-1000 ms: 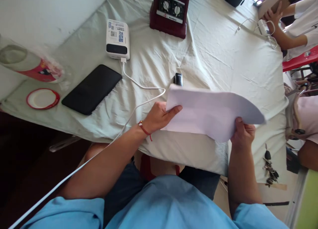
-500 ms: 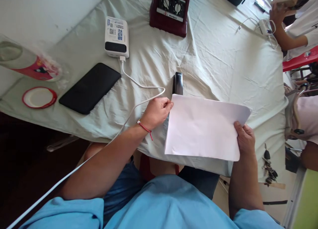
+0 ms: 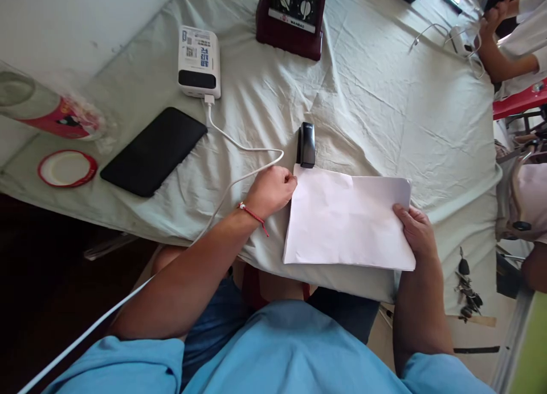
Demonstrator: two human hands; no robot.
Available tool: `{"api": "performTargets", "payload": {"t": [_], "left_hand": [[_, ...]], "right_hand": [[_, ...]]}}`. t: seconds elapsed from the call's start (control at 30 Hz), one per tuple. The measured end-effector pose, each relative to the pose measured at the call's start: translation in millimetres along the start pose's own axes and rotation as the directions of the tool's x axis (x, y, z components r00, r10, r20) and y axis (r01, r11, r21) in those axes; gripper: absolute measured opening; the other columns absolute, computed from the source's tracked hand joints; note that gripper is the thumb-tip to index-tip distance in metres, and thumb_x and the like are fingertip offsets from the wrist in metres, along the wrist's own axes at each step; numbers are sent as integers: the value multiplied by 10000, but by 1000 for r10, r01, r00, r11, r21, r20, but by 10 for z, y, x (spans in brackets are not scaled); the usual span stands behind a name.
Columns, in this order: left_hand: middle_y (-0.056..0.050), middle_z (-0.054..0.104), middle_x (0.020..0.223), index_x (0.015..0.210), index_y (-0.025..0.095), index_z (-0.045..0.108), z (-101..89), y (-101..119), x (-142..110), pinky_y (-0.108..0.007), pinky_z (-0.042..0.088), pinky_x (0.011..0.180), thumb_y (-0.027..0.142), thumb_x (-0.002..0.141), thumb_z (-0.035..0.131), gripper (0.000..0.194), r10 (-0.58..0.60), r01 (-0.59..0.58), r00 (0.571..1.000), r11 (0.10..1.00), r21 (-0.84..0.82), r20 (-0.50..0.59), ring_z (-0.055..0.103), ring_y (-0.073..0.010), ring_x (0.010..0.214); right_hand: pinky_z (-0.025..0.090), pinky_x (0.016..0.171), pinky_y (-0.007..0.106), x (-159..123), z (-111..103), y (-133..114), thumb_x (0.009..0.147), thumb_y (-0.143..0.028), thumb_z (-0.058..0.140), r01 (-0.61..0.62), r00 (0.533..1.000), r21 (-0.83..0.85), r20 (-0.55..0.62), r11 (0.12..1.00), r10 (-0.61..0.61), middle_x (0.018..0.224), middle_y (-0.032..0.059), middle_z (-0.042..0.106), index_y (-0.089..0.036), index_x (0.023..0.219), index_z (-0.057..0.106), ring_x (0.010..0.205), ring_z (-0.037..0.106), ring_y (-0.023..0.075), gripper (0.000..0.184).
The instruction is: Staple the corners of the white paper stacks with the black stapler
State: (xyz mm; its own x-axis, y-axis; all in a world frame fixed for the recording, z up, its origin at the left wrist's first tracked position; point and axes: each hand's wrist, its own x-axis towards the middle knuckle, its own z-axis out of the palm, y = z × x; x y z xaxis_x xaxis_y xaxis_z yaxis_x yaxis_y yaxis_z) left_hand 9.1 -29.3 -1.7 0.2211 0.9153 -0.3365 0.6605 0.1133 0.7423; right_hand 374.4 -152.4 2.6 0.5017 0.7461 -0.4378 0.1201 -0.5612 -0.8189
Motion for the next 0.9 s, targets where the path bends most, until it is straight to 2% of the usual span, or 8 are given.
{"api": "performTargets", "payload": {"t": [0.1,0.2,0.3,0.37,0.43,0.53,0.73,0.9], "left_hand": [[-13,690,698,693,191,634,35,-19,-2,-308,390,685,228,1002,643,311,14,-16,999,999,-43,-51,589,-160,681],[-51,802,863,990,153,765,106,-42,-28,-316,466,767,195,987,701,76,58,-62,991,998,-23,-119,700,-195,799],[-59,832,978,1456,148,685,179,-66,-72,-332,510,838,163,987,708,471,148,-128,967,986,105,-205,741,-228,914],[-69,826,1081,1639,215,577,207,-78,-101,-333,513,821,175,1020,662,626,221,-167,952,955,245,-212,740,-234,948],[-80,813,1105,1692,291,549,215,-80,-124,-334,494,761,203,1062,581,637,260,-179,949,910,373,-177,726,-231,898],[-91,807,985,1684,317,577,204,-58,-140,-336,459,694,231,1083,495,613,253,-164,956,880,446,-147,687,-223,775],[-104,798,876,1673,283,594,184,-21,-112,-338,456,698,222,1039,517,642,247,-174,963,876,449,-110,674,-231,734],[-53,764,859,1719,271,526,174,-112,-109,-325,483,744,246,1051,544,669,285,-231,952,908,349,-111,655,-221,758]], "right_hand": [[465,520,259,41,6,56,668,-675,971,42,999,2,-18,999,-42,777,1,803,-229,929,851,574,606,136,531],[476,536,289,54,9,105,700,-703,935,66,997,-6,-37,998,-66,783,12,808,-232,934,833,590,637,167,536],[489,546,310,45,23,112,700,-718,923,68,997,1,-37,998,-68,789,17,810,-237,972,829,621,669,197,560],[493,552,309,37,42,95,685,-716,931,73,997,13,-30,997,-73,789,14,807,-238,980,831,634,675,198,571],[486,550,298,31,60,74,661,-709,947,81,996,28,-34,996,-80,778,9,799,-235,947,828,622,655,181,567],[471,541,284,29,77,58,621,-697,979,90,995,59,-58,994,-87,760,2,788,-235,898,823,603,622,156,561],[495,545,295,20,112,86,598,-700,999,112,992,102,-73,989,-105,745,4,785,-233,915,835,602,638,166,588],[530,595,294,11,145,138,610,-672,1014,225,971,140,-119,964,-209,759,5,784,-233,883,830,635,644,152,548]]}}
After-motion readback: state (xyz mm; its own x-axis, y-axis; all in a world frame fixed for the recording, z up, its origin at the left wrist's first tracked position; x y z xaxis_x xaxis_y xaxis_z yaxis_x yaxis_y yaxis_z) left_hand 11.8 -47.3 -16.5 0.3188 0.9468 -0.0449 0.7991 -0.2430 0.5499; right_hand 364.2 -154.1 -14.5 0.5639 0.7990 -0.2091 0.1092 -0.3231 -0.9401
